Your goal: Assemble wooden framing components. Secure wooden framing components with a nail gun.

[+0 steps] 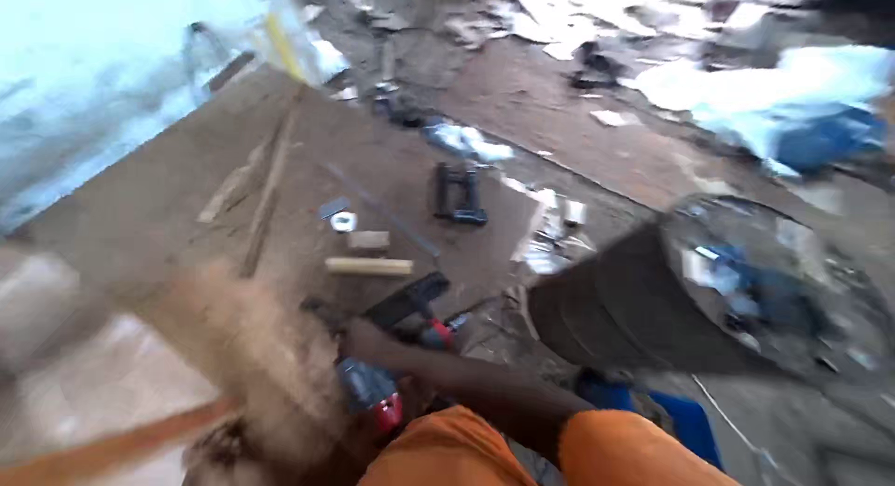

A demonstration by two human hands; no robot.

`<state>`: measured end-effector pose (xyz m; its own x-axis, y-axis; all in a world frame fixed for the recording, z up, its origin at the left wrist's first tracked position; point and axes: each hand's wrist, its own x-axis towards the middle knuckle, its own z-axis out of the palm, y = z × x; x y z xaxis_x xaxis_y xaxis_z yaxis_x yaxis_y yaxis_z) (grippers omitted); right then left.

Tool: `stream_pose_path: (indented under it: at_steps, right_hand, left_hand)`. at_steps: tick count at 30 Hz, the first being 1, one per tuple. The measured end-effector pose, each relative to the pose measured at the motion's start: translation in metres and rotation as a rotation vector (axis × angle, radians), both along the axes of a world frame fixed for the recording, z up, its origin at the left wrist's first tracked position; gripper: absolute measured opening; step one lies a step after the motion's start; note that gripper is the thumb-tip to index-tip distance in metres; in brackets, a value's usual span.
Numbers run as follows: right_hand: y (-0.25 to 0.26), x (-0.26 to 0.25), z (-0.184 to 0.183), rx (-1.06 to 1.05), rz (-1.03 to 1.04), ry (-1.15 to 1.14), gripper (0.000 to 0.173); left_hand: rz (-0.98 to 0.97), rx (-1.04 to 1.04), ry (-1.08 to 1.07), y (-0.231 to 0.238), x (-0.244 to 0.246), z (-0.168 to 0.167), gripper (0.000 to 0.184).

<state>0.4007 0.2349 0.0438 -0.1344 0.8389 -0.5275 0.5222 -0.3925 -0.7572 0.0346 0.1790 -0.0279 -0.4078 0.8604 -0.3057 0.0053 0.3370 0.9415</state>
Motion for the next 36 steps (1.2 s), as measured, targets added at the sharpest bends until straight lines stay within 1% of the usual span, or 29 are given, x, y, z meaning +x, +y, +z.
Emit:
stream_pose_path:
  at_steps: [2,3,4,5,7,8,11,12,14,15,17,20,22,23,24,26,27,28,29,30,31,32,34,35,36]
  right_hand:
    - [0.024,0.007,-0.011,0.147,-0.015,0.069,0.038]
    - [0.034,0.009,-0.018,0.219,-0.019,0.101,0.047]
    - [0.042,0.010,-0.022,0.270,-0.019,0.095,0.057]
    - [0.046,0.012,-0.025,0.303,-0.021,0.067,0.061]
    - [0.038,0.019,-0.021,0.320,-0.023,-0.055,0.054]
    - [0.028,0.027,-0.024,0.310,-0.013,-0.121,0.051]
    - [-0.020,0.055,-0.038,0.202,0.098,-0.242,0.044]
    - [-0.039,0.059,-0.041,0.161,0.156,-0.253,0.047]
    - [-0.070,0.059,-0.043,0.144,0.266,-0.262,0.068]
    - [-0.082,0.054,-0.043,0.145,0.284,-0.288,0.075]
    - [-0.101,0.045,-0.042,0.128,0.329,-0.379,0.083]
    - [-0.104,0.033,-0.049,0.109,0.475,-0.487,0.088]
    - [-0.092,0.024,-0.059,0.026,0.598,-0.532,0.090]
    - [-0.085,0.019,-0.060,-0.033,0.646,-0.556,0.088]
    - [-0.075,0.016,-0.058,-0.086,0.670,-0.553,0.082]
    - [-0.047,0.010,-0.039,-0.182,0.665,-0.462,0.075]
    - [-0.034,0.008,-0.024,-0.214,0.648,-0.401,0.072]
    - [-0.021,0.006,-0.007,-0.222,0.618,-0.315,0.065]
    - [-0.008,0.004,0.012,-0.244,0.571,-0.199,0.053]
    - [0.006,0.005,0.030,-0.268,0.542,-0.045,0.037]
    - [0.022,0.005,0.044,-0.290,0.513,0.131,0.025]
    - [0.033,0.003,0.049,-0.313,0.446,0.295,0.019]
    - [0.053,-0.005,0.043,-0.379,0.316,0.565,0.019]
    - [0.061,-0.010,0.035,-0.421,0.259,0.670,0.021]
    - [0.068,-0.017,0.025,-0.482,0.207,0.762,0.023]
  left_hand:
    - [0.081,-0.091,0.122,-0.001,0.018,0.027,0.033]
    - [0.101,-0.117,0.177,-0.006,0.019,0.034,0.033]
    - [0.114,-0.133,0.236,-0.012,0.014,0.036,0.033]
    - [0.107,-0.149,0.295,-0.019,0.008,0.036,0.034]
    - [0.087,-0.203,0.402,-0.032,-0.002,0.039,0.034]
    - [0.081,-0.231,0.422,-0.038,-0.004,0.040,0.032]
    - [0.068,-0.324,0.374,-0.055,0.000,0.031,0.027]
    - [0.059,-0.364,0.351,-0.060,0.005,0.027,0.027]
    - [0.030,-0.419,0.299,-0.070,0.020,0.017,0.026]
    - [0.012,-0.435,0.281,-0.074,0.029,0.012,0.026]
    - [-0.034,-0.479,0.254,-0.086,0.049,0.003,0.026]
    - [-0.098,-0.525,0.223,-0.100,0.072,-0.001,0.025]
    - [-0.137,-0.538,0.201,-0.110,0.085,0.000,0.025]
    - [-0.133,-0.531,0.190,-0.117,0.093,0.004,0.024]
    - [-0.120,-0.518,0.183,-0.123,0.101,0.009,0.024]
    - [-0.097,-0.505,0.129,-0.121,0.109,0.012,0.024]
    - [-0.087,-0.497,0.079,-0.120,0.112,0.014,0.026]
    - [-0.074,-0.478,0.025,-0.118,0.116,0.015,0.028]
    - [-0.062,-0.449,-0.024,-0.116,0.121,0.018,0.029]
    - [-0.073,-0.423,-0.078,-0.113,0.126,0.022,0.033]
    - [-0.107,-0.398,-0.135,-0.109,0.130,0.026,0.040]
    - [-0.157,-0.350,-0.191,-0.104,0.134,0.030,0.047]
    - [-0.251,-0.248,-0.279,-0.093,0.142,0.042,0.059]
    - [-0.255,-0.231,-0.306,-0.087,0.146,0.049,0.060]
    - [-0.225,-0.229,-0.325,-0.081,0.149,0.056,0.055]
